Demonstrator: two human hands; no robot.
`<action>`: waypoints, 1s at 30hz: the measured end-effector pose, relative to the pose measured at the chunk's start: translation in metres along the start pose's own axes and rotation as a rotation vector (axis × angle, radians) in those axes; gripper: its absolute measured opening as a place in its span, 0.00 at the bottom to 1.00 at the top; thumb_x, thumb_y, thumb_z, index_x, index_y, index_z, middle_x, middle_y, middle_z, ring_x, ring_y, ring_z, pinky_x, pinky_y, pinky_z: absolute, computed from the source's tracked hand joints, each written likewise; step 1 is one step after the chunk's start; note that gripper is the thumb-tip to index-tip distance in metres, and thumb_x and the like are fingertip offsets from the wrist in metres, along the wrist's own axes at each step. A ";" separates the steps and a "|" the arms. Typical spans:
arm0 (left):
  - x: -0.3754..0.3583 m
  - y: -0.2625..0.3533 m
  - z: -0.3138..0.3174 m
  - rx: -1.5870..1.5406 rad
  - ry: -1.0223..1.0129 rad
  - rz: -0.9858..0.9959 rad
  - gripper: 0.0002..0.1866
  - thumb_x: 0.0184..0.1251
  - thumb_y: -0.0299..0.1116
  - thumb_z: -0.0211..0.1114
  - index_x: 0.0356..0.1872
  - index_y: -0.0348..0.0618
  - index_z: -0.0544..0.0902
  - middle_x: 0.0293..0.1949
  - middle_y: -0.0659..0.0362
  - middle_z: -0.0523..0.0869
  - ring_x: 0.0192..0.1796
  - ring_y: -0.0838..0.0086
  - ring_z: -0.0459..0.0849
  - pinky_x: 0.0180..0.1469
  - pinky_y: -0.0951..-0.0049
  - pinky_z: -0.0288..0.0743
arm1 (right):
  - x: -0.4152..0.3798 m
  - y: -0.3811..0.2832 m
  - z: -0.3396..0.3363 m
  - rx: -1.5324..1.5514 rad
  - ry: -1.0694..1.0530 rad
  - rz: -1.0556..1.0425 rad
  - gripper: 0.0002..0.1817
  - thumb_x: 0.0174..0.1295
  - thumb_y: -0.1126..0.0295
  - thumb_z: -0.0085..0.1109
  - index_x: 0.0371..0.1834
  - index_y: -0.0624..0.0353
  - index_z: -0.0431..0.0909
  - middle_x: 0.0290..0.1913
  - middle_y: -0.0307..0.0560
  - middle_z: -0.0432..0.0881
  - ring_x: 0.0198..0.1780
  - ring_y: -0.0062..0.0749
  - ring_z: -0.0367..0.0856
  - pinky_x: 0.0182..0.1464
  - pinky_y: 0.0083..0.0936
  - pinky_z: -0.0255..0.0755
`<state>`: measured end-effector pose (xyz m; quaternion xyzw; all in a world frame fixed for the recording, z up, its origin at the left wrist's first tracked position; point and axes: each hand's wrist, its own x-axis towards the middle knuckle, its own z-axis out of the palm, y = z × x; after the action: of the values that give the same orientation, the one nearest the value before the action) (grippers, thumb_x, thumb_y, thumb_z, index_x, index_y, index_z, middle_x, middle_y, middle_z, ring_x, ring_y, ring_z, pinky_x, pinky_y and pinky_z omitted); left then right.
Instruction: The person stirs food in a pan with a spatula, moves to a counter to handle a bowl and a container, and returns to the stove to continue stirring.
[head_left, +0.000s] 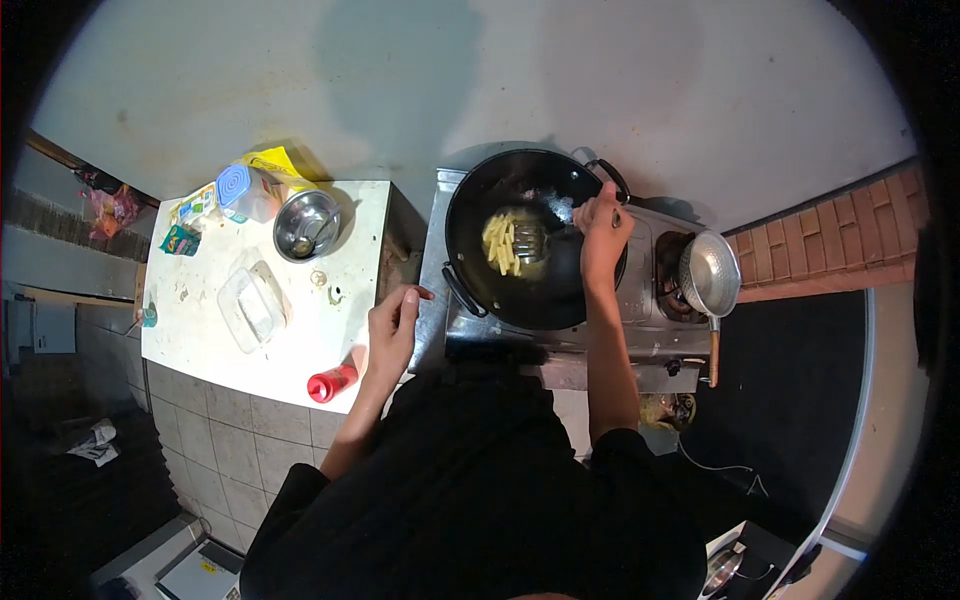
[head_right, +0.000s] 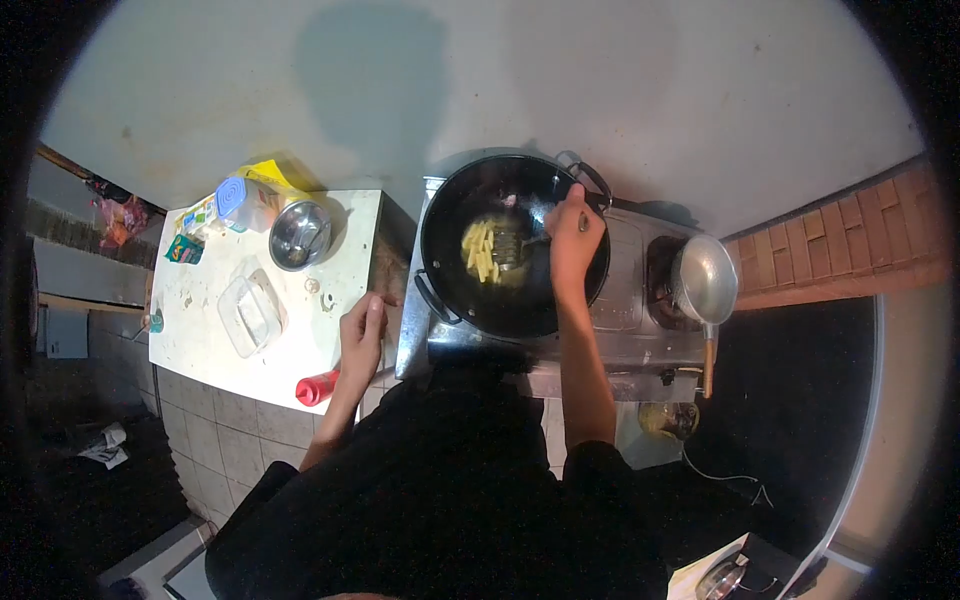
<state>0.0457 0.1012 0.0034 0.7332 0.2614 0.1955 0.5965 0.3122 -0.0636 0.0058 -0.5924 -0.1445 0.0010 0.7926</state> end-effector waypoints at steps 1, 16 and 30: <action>0.000 -0.001 0.000 0.003 -0.002 -0.003 0.18 0.82 0.38 0.52 0.40 0.37 0.86 0.19 0.67 0.64 0.24 0.85 0.61 0.27 0.76 0.54 | -0.002 -0.008 0.005 -0.006 -0.020 0.001 0.29 0.80 0.58 0.48 0.17 0.55 0.56 0.17 0.32 0.55 0.21 0.19 0.51 0.26 0.25 0.51; -0.004 -0.009 -0.008 -0.141 -0.001 -0.037 0.24 0.85 0.43 0.46 0.35 0.35 0.84 0.17 0.66 0.64 0.23 0.83 0.61 0.27 0.74 0.56 | 0.033 -0.040 -0.025 -0.552 0.008 -0.125 0.31 0.79 0.55 0.50 0.16 0.59 0.63 0.17 0.33 0.64 0.22 0.17 0.59 0.26 0.22 0.55; 0.013 -0.022 0.013 0.029 -0.071 0.117 0.19 0.78 0.35 0.59 0.25 0.34 0.70 0.18 0.61 0.63 0.24 0.84 0.60 0.25 0.72 0.54 | -0.004 0.012 -0.012 0.005 0.046 0.052 0.29 0.81 0.54 0.45 0.18 0.54 0.55 0.19 0.32 0.53 0.23 0.21 0.52 0.29 0.26 0.52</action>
<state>0.0602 0.1024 -0.0210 0.7624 0.1994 0.2000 0.5823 0.3133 -0.0715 -0.0094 -0.5937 -0.1108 0.0084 0.7970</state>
